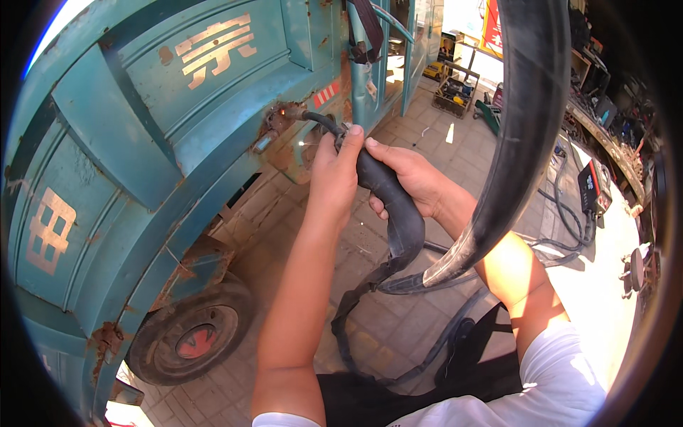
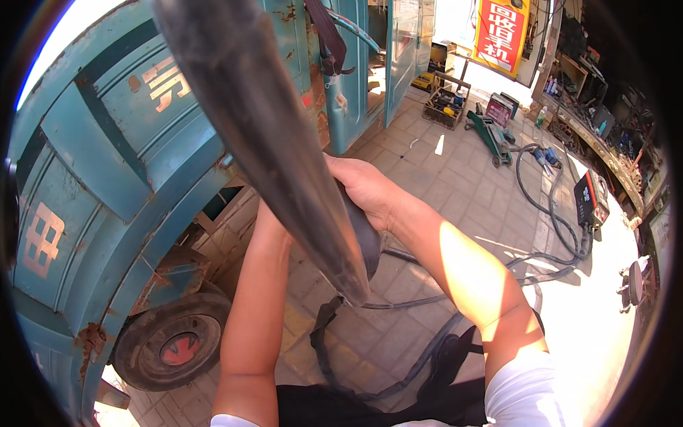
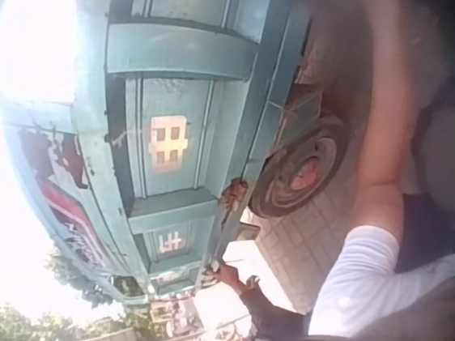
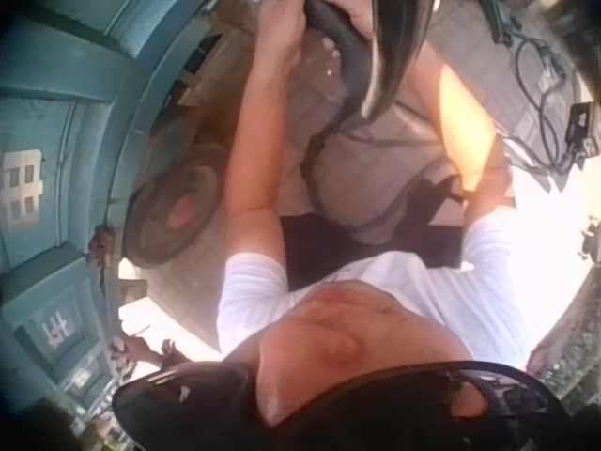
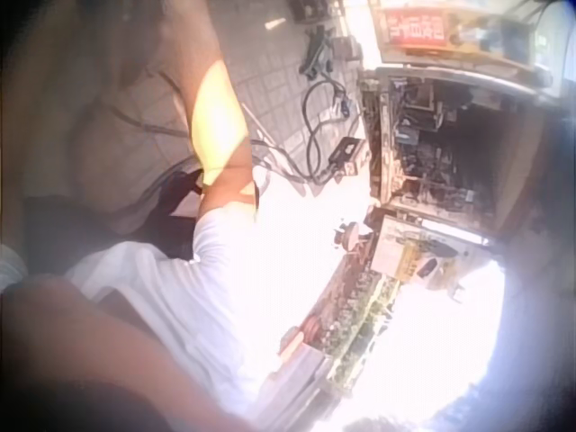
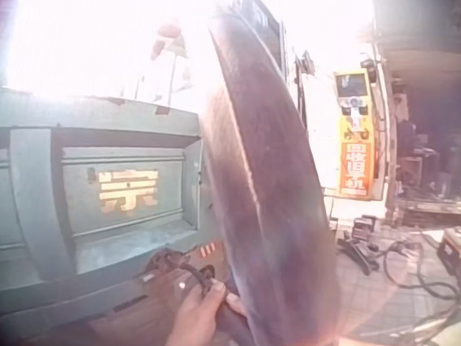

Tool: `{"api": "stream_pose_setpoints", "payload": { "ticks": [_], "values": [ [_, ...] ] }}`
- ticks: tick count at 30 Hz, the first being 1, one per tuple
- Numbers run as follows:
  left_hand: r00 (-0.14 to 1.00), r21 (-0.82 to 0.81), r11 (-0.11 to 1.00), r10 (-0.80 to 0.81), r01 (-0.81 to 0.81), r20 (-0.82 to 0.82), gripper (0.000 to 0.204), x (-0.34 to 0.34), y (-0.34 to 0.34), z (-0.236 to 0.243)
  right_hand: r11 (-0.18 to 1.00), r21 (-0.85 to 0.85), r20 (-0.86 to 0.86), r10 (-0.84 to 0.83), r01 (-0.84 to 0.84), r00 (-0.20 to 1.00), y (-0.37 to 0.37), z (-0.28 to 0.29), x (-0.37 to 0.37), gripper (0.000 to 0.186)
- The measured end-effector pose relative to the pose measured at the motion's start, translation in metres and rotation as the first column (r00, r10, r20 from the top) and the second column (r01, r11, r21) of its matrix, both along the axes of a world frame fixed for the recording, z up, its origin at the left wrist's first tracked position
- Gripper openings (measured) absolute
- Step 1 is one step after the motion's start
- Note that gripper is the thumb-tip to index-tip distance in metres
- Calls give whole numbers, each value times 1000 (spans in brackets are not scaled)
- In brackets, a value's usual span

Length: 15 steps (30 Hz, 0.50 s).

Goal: The person welds a rusted area on the rear side panel of a teal utility vehicle using a handheld welding torch. Sparks are visible as the torch is applied to the metal surface. The person adjusts the torch position and repositions the ground cable during the process.

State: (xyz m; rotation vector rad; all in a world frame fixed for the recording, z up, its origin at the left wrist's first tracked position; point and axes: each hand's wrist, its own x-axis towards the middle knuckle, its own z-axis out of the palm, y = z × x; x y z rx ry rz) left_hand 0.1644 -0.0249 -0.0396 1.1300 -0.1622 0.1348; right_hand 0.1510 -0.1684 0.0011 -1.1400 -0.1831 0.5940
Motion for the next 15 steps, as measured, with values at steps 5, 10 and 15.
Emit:
{"api": "stream_pose_setpoints", "payload": {
  "ticks": [5, 10, 15],
  "values": [
    [996, -2, 996, -93, 93, 7, 41, -3, -6, 0, 996, -86, 123, 26, -15, 992, -12, -4, 8, 43],
    [999, 1, 999, -35, 35, -18, 38, 9, -9, -15, 973, -231, 231, 85, -30, 969, -18, -7, 18, 44],
    [995, 106, 991, 72, -79, 69, 37, -2, -9, 0, 968, -252, 272, 59, 12, 960, -11, -8, 20, 46]
  ]
}}
